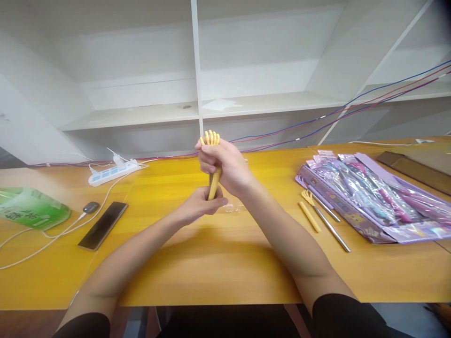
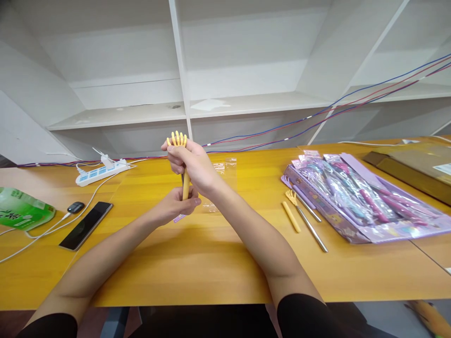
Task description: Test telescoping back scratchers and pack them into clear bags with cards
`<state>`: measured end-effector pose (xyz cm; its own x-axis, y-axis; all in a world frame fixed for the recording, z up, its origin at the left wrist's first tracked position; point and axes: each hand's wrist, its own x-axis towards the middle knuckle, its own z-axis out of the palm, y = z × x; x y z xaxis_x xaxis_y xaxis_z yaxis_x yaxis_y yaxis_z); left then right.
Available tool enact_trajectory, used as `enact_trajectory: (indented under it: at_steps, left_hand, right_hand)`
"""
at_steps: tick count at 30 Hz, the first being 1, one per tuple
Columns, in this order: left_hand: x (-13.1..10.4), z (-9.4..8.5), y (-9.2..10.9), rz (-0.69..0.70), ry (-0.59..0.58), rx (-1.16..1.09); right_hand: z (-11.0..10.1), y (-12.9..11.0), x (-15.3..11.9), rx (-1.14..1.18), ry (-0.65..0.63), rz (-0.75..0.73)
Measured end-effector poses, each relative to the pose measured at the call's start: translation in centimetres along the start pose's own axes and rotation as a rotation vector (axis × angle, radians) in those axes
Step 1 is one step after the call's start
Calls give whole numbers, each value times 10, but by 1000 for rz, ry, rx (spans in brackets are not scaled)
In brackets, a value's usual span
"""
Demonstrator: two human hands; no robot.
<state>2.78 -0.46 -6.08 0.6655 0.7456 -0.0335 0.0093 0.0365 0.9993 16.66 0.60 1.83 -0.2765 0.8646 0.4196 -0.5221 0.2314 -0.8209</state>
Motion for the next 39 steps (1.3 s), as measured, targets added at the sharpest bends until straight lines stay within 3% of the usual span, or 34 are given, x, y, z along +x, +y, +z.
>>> enact_trajectory:
  at_steps: [8,15,21,29,39]
  left_hand:
    - [-4,3,2,-63,18,132]
    - [-2,1,0,-106,19,281]
    - [-6,2,4,-125,113,422]
    - [-10,-1,12,-80,214,485]
    - [-16,-7,28,-60,288,596]
  right_hand:
    - [-2,-8,0,12,25,-48]
    - [-32,-56,-12,-100,148,-299]
    - [-52,-88,-29,-123,93,-405]
    - [-53,-81,-27,-60,-29,-417]
    - [-39,-77,-31,6,88,-459]
